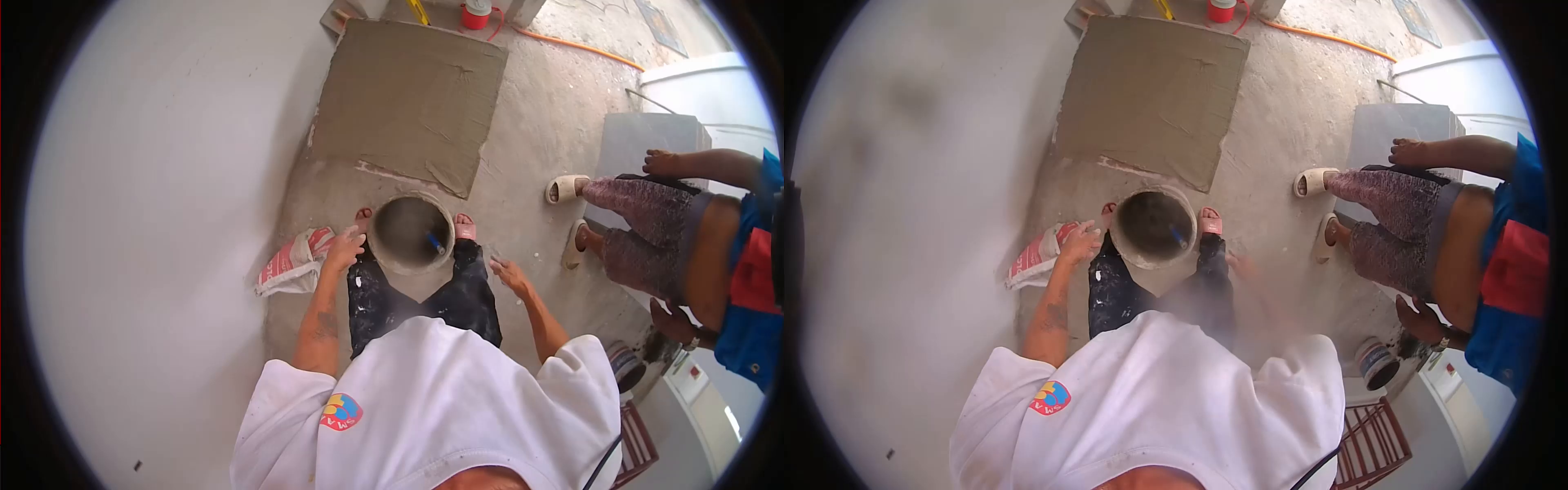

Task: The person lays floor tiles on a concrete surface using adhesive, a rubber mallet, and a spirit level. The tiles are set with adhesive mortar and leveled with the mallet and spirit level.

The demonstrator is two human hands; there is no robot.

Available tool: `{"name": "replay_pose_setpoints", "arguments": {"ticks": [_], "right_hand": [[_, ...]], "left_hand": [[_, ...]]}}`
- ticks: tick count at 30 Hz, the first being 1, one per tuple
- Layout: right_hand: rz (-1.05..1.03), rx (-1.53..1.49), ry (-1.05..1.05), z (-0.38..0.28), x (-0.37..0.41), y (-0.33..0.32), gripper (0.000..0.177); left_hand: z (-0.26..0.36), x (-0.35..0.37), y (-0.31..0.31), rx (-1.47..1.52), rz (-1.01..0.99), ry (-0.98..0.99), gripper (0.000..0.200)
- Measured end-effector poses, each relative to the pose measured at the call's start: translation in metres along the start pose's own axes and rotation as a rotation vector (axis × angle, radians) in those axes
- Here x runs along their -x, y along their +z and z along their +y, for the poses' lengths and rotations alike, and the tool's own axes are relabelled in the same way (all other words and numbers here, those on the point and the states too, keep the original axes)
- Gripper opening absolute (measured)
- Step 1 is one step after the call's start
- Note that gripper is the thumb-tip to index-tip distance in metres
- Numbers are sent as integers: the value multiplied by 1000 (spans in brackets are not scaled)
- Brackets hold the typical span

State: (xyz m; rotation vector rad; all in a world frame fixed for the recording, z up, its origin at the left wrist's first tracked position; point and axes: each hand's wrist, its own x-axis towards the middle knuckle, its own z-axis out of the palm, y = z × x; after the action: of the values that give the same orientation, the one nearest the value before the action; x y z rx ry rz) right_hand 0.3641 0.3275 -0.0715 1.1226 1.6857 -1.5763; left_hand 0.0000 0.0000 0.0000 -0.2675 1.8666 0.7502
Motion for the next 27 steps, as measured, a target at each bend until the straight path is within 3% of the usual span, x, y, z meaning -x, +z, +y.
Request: {"name": "replay_pose_setpoints", "arguments": {"ticks": [2, 3, 4, 5, 6, 8, 10, 15, 17, 21, 25, 27], "right_hand": [[76, 7, -19, -11, -45, 10, 64], [124, -22, -45, -28, -87, 12, 64], [193, -120, -75, -38, -110, 13, 66], [292, -194, -76, -31, -112, 0, 68], [372, -70, 51, -21, -111, 19, 72], [555, -364, 124, -54, -153, 3, 72], [588, -623, 279, -78, -190, 2, 77], [748, -634, -13, -109, -285, -26, 89], [736, -662, -60, -135, -313, -47, 90], [638, -809, -128, -164, -347, -88, 88], [572, -941, -98, -172, -363, -87, 77], [590, -1025, -157, -184, -357, -84, 70]], "left_hand": [[-8, -24, -32, -16, 9, 81, 66], [45, -100, -67, -165, 166, 262, 62], [65, -123, -89, -312, 294, 422, 59], [53, -163, -96, -385, 335, 400, 60], [40, -199, -123, -474, 387, 372, 60], [74, -271, -166, -512, 405, 306, 65], [110, -311, -209, -391, 444, 156, 70], [152, -430, -268, -123, 216, 373, 85], [178, -447, -265, -36, 165, 362, 90], [242, -424, -196, 130, 47, 263, 92], [249, -461, -192, 291, -85, 340, 93], [234, -479, -205, 310, -15, 393, 92]]}}
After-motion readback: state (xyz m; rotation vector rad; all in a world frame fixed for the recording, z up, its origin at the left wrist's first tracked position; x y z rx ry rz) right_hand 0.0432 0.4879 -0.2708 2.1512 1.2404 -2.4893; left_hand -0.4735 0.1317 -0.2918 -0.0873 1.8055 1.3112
